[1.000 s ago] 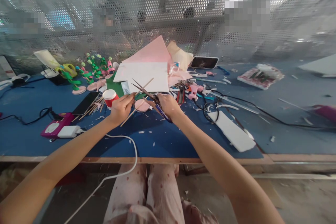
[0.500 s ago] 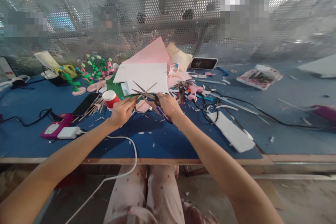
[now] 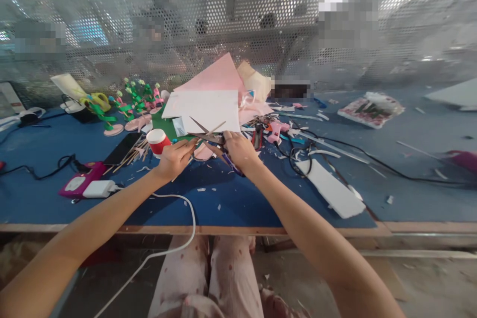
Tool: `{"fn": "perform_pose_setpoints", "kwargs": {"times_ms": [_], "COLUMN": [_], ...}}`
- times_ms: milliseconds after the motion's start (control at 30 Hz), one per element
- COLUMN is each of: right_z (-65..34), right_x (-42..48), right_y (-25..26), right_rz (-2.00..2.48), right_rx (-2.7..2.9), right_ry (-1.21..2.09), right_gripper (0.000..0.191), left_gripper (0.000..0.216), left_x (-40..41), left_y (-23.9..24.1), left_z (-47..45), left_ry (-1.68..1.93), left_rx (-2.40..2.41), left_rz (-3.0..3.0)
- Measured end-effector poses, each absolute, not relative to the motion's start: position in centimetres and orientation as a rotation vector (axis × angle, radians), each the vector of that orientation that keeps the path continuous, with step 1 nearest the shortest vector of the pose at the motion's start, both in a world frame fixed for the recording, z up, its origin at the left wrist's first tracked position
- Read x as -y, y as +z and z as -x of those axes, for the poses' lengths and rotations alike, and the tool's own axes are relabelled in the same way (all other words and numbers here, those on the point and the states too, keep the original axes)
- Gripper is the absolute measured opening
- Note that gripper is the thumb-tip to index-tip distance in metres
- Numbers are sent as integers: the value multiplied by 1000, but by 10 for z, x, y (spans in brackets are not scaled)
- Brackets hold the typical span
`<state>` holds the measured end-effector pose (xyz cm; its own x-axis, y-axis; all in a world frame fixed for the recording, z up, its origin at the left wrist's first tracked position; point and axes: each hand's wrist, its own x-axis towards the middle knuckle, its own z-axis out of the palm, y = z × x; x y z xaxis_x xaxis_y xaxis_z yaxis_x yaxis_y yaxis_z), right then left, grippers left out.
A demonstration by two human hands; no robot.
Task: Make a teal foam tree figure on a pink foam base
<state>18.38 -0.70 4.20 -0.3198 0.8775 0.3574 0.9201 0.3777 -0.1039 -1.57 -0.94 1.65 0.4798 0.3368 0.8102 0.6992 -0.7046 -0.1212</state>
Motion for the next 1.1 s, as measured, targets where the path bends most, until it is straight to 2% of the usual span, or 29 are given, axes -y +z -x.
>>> {"fn": "perform_pose_setpoints", "kwargs": {"times_ms": [367,600,1100], "right_z": [-184,-183,-183], "right_x": [7,6,7], "right_y": [44,44,37], "right_rz": [1674,1769,1627], "right_rx": [2320,2305,2209], "right_ry": [-132,-144,-208], "right_gripper": [18,27,30], "left_gripper": [27,27,29], "left_x": [11,11,12], "left_y": [16,14,16], "left_z": [14,9,10], "left_ry": [-1248,-1321,-1229], "left_rx": [942,1048,954], "left_rz": [2269,2327,2317]}}
